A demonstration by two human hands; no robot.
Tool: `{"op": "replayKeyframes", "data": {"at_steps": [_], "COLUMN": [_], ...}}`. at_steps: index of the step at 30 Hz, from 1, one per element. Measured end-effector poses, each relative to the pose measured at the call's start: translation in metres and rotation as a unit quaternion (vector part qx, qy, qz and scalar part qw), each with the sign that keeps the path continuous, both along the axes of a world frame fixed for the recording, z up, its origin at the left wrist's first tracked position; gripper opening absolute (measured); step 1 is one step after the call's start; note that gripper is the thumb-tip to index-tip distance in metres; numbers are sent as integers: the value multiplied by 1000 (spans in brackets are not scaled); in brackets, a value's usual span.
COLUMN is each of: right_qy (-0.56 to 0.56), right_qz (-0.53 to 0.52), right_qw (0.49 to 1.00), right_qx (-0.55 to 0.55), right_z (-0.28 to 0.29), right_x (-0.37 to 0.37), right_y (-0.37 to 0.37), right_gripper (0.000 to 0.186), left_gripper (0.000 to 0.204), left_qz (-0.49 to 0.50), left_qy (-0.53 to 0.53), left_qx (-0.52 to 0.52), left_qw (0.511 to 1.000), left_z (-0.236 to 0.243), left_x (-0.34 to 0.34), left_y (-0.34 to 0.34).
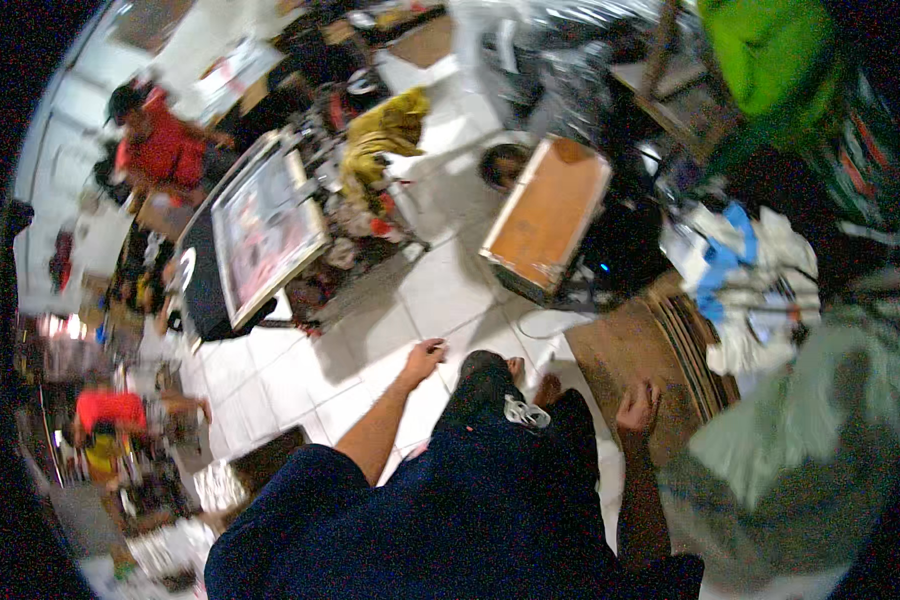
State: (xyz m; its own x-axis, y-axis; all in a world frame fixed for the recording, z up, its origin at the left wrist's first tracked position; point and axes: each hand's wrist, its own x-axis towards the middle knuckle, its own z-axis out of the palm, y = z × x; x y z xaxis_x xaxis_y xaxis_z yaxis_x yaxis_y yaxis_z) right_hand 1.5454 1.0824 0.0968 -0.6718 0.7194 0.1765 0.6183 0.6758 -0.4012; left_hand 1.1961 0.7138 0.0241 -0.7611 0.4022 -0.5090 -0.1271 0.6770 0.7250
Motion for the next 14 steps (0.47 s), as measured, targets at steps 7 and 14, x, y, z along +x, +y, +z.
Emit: {"op": "replayKeyframes", "data": {"at_steps": [7,14], "right_qy": [-164,-273], "right_qz": [167,60], "right_qw": [885,826], "right_qx": [-402,-490], "right_z": [-23,-65], "right_x": [-36,-67], "right_y": [27,52], "right_gripper": [37,41], "left_gripper": [52,37], "left_qz": [27,106], "left_qy": [-39,-111], "left_qx": [-60,118], "left_qw": [997,981], "left_z": [-11,40], "left_x": [83,75], "left_y": [-35,-51]}}
